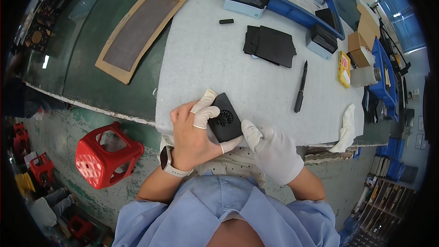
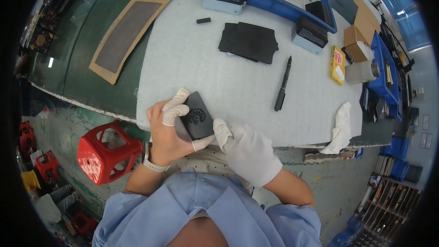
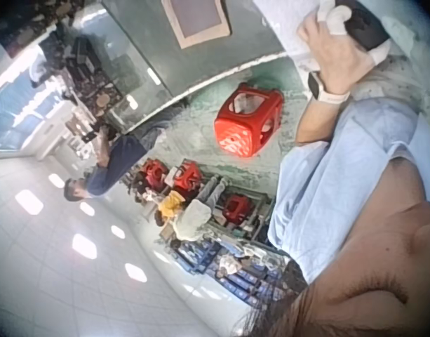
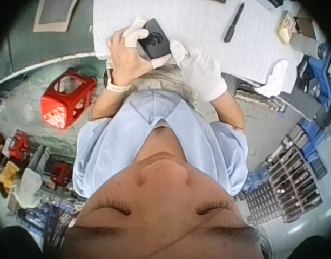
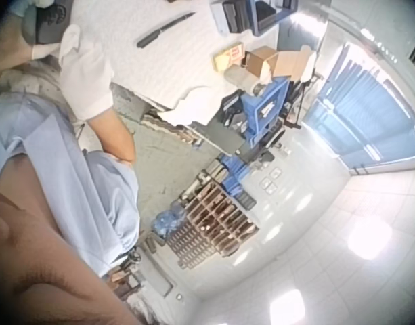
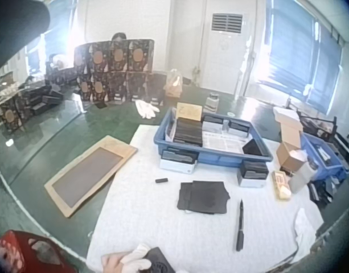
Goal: The person wipes a small black rectangular electronic component with a white cloth. They repeatedly rub the surface and edges of the item, occasionally flipping it over to clean different sides. The person also wipes the cloth itself and briefly looks around the factory floor before resuming the cleaning task.
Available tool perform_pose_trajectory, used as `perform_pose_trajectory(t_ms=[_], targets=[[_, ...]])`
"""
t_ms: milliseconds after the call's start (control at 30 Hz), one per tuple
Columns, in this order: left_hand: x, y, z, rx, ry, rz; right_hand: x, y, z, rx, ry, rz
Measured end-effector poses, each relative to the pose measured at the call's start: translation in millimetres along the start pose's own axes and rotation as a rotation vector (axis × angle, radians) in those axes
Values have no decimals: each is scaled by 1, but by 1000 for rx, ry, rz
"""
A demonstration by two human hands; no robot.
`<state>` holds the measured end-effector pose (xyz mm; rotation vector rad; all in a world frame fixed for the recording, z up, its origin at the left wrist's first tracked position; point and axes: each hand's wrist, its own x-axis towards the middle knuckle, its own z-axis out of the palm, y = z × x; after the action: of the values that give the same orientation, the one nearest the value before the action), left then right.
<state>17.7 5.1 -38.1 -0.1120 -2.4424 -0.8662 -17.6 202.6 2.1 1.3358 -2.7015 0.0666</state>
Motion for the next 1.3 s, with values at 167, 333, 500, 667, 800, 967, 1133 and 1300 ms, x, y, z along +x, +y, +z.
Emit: perform_pose_trajectory(t_ms=[167,333,500,667,800,967,1133,1300], targets=[[0,0,-1,-4,-8,3,-6,1,-6,158,-32,50],[0,1,-2,-13,-4,11,-17,3,-6,153,-109,108],[0,-2,-1,-8,-11,14,-12,5,-6,149,-121,106],[1,-1,-2,-21,-6,10,-13,5,-1,100,-55,64],[1,1,-1,-17,1,-1,-11,-4,-2,32,-43,62],[1,1,-1,-16,1,-4,-10,-9,-8,72,-200,152],[2,1,-2,-3,-17,-16,-14,-1,-9,106,-155,153],[5,3,-3,-18,0,-40,-11,11,-13,42,-131,241]])
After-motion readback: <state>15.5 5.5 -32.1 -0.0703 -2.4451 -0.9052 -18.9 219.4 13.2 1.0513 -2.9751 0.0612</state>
